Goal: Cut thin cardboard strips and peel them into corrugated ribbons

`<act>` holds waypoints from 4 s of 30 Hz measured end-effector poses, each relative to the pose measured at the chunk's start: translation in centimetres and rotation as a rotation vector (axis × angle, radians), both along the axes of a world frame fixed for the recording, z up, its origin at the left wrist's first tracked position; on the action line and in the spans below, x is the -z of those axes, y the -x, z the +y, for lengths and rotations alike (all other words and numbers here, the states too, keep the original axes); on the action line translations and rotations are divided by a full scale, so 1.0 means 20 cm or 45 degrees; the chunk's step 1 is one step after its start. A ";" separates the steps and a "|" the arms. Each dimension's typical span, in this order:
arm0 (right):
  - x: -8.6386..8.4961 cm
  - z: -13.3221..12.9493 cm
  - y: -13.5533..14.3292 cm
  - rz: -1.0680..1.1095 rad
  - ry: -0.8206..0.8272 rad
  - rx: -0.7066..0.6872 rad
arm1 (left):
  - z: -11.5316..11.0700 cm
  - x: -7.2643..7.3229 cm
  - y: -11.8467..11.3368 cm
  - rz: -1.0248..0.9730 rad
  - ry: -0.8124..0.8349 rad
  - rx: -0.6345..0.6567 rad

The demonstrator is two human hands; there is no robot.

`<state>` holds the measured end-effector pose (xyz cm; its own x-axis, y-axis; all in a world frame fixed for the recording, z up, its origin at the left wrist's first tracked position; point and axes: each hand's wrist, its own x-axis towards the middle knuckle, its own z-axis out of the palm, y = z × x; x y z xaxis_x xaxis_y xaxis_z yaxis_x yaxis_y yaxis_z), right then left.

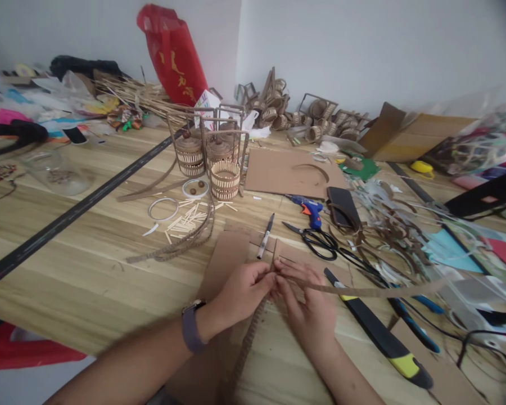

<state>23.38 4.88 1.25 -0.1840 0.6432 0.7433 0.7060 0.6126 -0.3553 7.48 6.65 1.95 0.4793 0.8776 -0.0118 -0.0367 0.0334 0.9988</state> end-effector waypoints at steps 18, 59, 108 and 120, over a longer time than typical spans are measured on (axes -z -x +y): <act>-0.01 -0.02 0.00 0.333 0.191 0.058 | 0.01 0.00 0.00 -0.030 0.014 0.055; -0.03 -0.03 0.01 0.329 0.176 0.069 | -0.02 -0.02 0.01 0.165 -0.136 0.009; -0.02 -0.01 0.02 0.047 0.035 0.005 | -0.01 -0.02 0.00 0.108 -0.172 -0.066; -0.03 -0.04 0.03 0.520 0.318 0.010 | -0.03 -0.02 -0.01 0.060 -0.146 -0.052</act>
<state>22.74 4.02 1.79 0.0965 0.8115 0.5764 0.4825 0.4683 -0.7402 7.64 5.96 2.32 0.4441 0.8934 0.0683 0.0114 -0.0819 0.9966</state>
